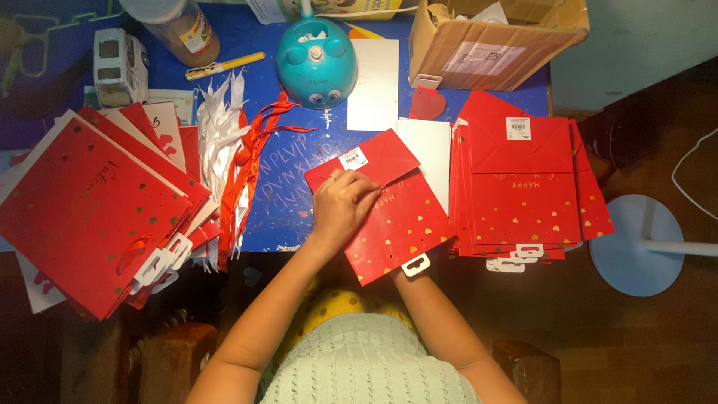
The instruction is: The person assembles red Valentine's Day gift bags by inserting white paper inserts, threading red ribbons through the handles, and folding the bags closed. The person handles multiple bags and ribbons on a blue table.
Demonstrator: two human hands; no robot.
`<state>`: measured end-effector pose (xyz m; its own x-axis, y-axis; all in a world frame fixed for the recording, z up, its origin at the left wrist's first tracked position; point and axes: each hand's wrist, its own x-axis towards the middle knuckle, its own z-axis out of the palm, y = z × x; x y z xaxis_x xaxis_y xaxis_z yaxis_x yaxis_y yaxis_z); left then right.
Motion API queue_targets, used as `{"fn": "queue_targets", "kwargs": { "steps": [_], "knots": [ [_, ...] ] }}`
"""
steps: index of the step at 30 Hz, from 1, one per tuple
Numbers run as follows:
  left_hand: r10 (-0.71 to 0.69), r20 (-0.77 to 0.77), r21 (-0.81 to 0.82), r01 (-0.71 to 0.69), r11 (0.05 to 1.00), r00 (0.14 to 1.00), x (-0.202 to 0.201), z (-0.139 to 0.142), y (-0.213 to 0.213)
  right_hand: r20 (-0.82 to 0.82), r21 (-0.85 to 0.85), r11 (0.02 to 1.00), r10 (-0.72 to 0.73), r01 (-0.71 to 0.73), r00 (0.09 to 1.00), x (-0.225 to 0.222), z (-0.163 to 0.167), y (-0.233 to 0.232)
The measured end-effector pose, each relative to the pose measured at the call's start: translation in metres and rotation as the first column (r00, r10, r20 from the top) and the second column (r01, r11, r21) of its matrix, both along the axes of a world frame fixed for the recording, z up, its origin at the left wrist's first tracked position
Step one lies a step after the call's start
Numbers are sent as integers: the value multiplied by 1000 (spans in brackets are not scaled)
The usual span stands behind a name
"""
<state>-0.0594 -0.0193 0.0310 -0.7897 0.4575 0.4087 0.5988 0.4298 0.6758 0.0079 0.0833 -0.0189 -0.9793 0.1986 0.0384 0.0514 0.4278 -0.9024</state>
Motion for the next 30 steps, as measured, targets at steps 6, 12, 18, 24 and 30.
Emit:
{"fn": "queue_targets", "kwargs": {
  "steps": [6, 12, 18, 24, 30],
  "knots": [
    [28, 375, 43, -48, 998, 927, -15, -3, -2, 11, 123, 992, -14, 12, 1000, 3, -1, 4],
    [25, 544, 32, -50, 998, 839, -25, -9, -10, 31, 179, 984, -13, 8, 999, 6, -1, 6],
    [-191, 691, 355, -97, 930, 697, -35, -22, -8, 38, 215, 976, -18, 9, 999, 7, -2, 6],
    [-323, 796, 505, -268, 820, 512, -46, -13, -9, 35, 242, 970, -22, 13, 999, 2, 1, 3],
    [-105, 749, 530, -496, 688, 654, -97, 8, -11, 39, 263, 965, -29, 18, 999, -2, 5, 2]
  ]
}}
